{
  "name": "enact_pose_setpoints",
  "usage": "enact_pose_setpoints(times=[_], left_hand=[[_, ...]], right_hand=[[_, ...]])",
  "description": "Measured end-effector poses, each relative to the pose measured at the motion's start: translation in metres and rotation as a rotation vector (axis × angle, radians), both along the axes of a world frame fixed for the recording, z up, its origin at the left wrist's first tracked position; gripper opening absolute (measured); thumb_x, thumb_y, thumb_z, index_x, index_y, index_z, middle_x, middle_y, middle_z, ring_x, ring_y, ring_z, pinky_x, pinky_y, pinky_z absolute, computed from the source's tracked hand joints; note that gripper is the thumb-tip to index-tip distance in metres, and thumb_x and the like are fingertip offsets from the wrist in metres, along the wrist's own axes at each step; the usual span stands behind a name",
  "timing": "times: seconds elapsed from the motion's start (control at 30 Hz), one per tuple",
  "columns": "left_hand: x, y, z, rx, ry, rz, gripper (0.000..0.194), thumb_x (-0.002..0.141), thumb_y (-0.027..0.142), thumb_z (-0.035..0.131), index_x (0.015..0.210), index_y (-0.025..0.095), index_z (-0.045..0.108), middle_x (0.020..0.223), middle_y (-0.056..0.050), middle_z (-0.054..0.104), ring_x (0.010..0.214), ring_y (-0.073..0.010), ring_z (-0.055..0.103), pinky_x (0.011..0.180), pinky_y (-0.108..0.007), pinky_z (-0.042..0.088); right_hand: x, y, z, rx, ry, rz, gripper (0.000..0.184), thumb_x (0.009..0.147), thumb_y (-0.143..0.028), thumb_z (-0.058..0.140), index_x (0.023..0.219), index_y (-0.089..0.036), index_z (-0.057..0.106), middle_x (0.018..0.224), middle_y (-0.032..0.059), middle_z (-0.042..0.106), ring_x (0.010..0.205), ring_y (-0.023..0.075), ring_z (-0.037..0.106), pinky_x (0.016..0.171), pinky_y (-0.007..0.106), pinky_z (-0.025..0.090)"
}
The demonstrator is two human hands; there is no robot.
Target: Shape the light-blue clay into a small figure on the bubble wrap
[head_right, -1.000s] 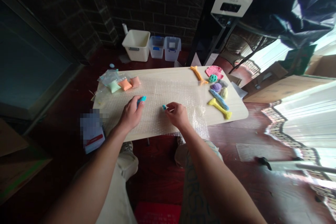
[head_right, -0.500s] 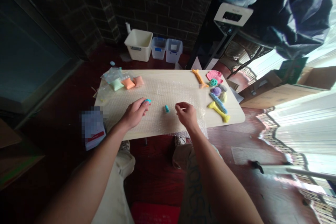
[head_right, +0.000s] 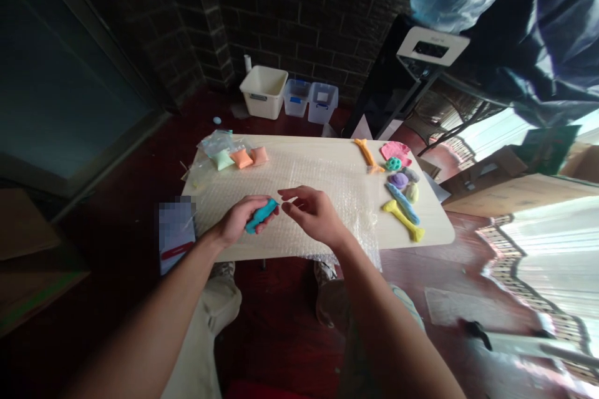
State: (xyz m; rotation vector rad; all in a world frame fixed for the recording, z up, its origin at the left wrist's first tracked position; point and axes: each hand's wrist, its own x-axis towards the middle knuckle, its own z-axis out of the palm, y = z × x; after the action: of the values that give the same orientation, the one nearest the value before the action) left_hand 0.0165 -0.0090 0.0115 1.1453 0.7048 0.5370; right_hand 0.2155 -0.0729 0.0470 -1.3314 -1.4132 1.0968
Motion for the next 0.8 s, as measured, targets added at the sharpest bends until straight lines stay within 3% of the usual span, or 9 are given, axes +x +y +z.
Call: enact_pose_setpoints(times=[0.2,0.4,0.5,0.8], left_hand=[[-0.002,-0.002,0.0,0.257,0.0,-0.097,0.028,0.099,0.043,0.062,0.097,0.016,0.07,0.085,-0.003,0.063,0.076,-0.015,0.055,0.071,-0.028,0.043],[-0.004,-0.002,-0.012,0.303,0.045,0.0,0.032,0.096,0.039,0.071,0.119,0.018,0.066,0.104,-0.007,0.07,0.092,-0.018,0.061,0.081,-0.031,0.048],[-0.003,-0.001,-0.014,0.335,0.064,0.024,0.029,0.093,0.038,0.075,0.112,0.018,0.067,0.108,-0.008,0.072,0.099,-0.0204,0.063,0.085,-0.033,0.049],[0.0,0.0,-0.003,0.388,0.141,-0.071,0.024,0.092,0.037,0.074,0.104,0.017,0.072,0.094,-0.005,0.07,0.086,-0.0182,0.061,0.077,-0.031,0.046]], right_hand=[[0.005,0.002,-0.02,0.053,0.102,0.099,0.031,0.094,-0.04,0.077,0.115,-0.018,0.08,0.1,0.0107,0.075,0.085,0.0209,0.073,0.073,0.036,0.059],[0.007,0.011,-0.027,0.132,0.025,0.097,0.023,0.094,-0.038,0.078,0.11,-0.022,0.083,0.103,0.0104,0.075,0.089,0.0215,0.073,0.076,0.036,0.061],[0.012,0.007,-0.027,0.091,0.07,0.126,0.023,0.093,-0.037,0.079,0.11,-0.021,0.082,0.1,0.009,0.078,0.088,0.0214,0.074,0.079,0.037,0.062],[0.016,-0.002,-0.023,0.056,-0.013,0.15,0.017,0.085,-0.023,0.079,0.1,-0.017,0.078,0.093,0.0077,0.078,0.078,0.0183,0.073,0.074,0.034,0.062]])
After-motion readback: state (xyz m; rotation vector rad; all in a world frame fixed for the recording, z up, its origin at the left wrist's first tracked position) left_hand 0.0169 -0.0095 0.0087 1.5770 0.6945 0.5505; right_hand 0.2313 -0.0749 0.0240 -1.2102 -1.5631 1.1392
